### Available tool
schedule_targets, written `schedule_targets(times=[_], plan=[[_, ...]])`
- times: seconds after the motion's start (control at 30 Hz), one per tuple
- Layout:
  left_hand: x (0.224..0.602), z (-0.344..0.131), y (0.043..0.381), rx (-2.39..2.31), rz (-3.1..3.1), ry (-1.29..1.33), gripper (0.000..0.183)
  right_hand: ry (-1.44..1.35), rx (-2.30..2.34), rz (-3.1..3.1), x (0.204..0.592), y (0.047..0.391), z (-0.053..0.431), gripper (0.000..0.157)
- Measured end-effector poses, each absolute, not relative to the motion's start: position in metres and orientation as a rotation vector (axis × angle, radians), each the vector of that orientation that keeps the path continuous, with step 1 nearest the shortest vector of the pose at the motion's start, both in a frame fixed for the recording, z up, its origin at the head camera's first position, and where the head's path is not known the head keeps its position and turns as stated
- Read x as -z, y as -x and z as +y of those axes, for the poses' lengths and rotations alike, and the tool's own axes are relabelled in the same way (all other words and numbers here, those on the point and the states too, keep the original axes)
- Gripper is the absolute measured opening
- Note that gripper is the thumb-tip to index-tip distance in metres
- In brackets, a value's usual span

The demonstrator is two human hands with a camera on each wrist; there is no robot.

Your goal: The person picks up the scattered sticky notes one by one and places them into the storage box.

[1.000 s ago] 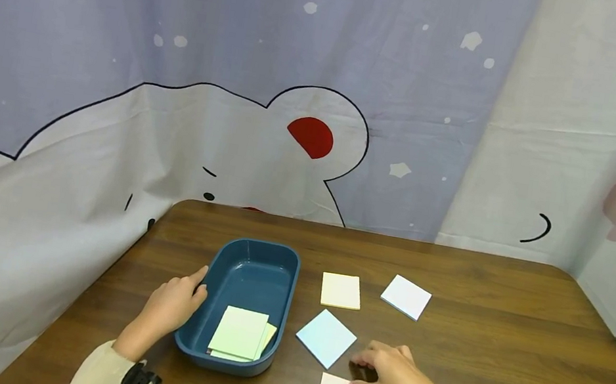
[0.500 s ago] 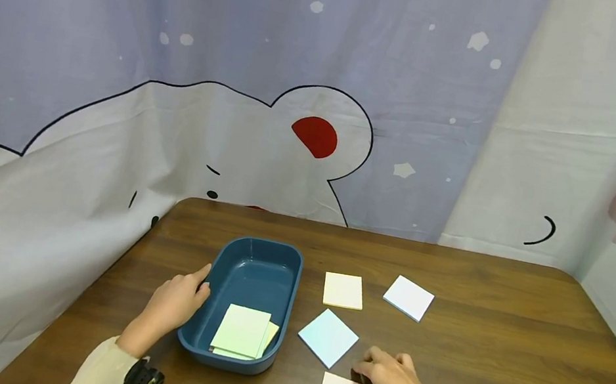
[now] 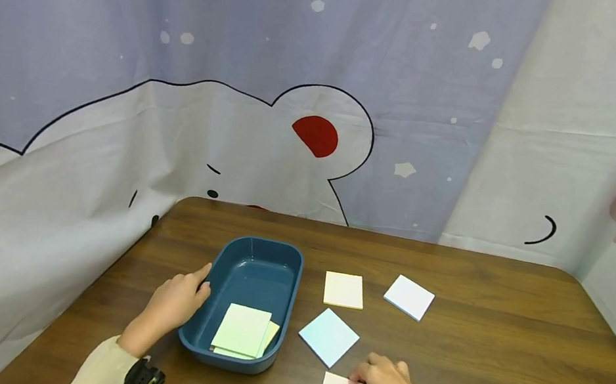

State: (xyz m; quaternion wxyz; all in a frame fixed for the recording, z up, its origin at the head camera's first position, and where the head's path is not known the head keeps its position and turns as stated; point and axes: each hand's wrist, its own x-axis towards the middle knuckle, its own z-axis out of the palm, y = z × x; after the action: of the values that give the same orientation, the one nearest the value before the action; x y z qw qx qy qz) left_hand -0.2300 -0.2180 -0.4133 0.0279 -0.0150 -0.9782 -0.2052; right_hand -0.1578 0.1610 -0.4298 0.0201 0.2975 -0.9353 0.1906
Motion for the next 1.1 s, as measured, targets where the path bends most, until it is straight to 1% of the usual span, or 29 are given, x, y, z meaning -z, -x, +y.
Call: schedule_targets(times=[0.3,0.6,1.1], plan=[[0.413,-0.218,0.229,0.639,-3.019,0.045,0.052,-0.942,-0.707,-2.898,0.434,0.161,0.163,0.020],[0.414,-0.219,0.231,0.650,-2.998,0.071,0.052,-0.931,-0.712,-2.857,0.436,0.161,0.164,0.025],[0.414,-0.218,0.232,0.666,-3.010,0.032,0.053,-1.046,-0.917,-2.926,0.425,0.169,0.160,0.021]])
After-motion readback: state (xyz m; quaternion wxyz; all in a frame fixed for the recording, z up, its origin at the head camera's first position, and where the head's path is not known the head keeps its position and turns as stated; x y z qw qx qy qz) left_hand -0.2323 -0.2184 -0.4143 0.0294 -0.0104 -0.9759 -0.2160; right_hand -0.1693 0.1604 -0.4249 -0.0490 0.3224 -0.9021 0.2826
